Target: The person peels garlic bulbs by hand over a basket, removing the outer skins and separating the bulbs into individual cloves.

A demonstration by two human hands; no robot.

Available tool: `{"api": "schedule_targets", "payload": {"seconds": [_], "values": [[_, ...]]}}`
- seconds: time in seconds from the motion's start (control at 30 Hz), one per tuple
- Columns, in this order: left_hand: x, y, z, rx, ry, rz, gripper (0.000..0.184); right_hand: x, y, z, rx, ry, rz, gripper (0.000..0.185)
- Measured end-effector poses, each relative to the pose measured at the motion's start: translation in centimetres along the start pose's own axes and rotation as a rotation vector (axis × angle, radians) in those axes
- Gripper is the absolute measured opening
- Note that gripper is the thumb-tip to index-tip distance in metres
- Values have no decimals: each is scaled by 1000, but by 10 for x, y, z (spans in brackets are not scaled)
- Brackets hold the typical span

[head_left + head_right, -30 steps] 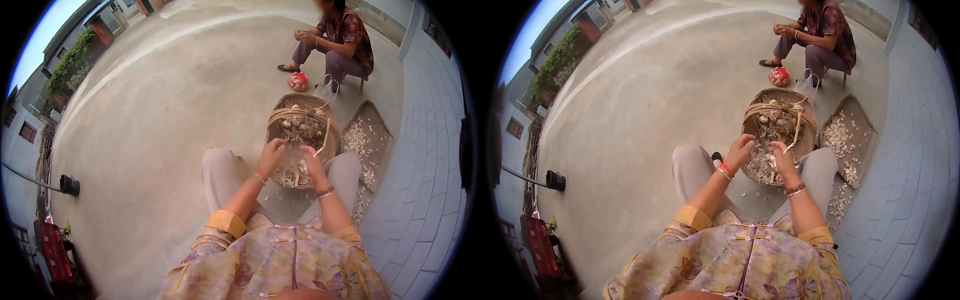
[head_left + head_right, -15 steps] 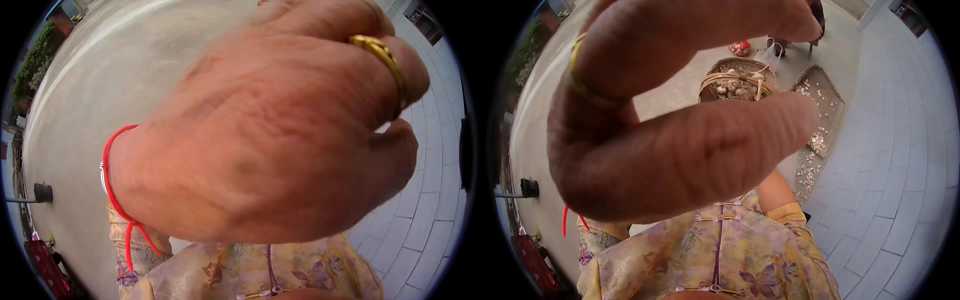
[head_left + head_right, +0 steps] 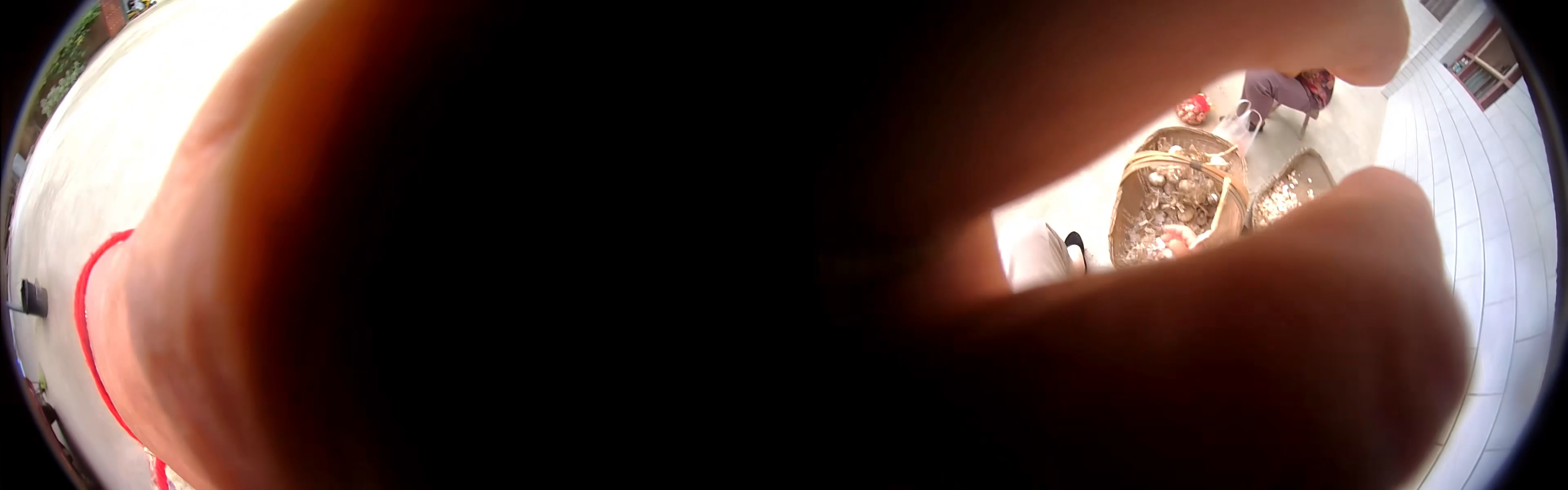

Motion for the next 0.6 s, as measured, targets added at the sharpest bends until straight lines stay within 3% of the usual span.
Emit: {"api": "schedule_targets", "payload": {"seconds": [0.43, 0.6], "values": [[1, 24, 26, -41, -61, 135, 29, 53, 13, -5, -7, -46, 60, 25], [-4, 21, 31, -50, -77, 173, 29, 39, 12, -1, -16, -83, 11, 24]]}}
Point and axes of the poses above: each hand's wrist, its own y-axis away from the middle knuckle, its own z-axis out of the back of the hand, x = y × z, the point moved 6 cm from there along -y, towards the middle knuckle, and after that the axes turned 13 degrees about y, right-handed, at the moved point
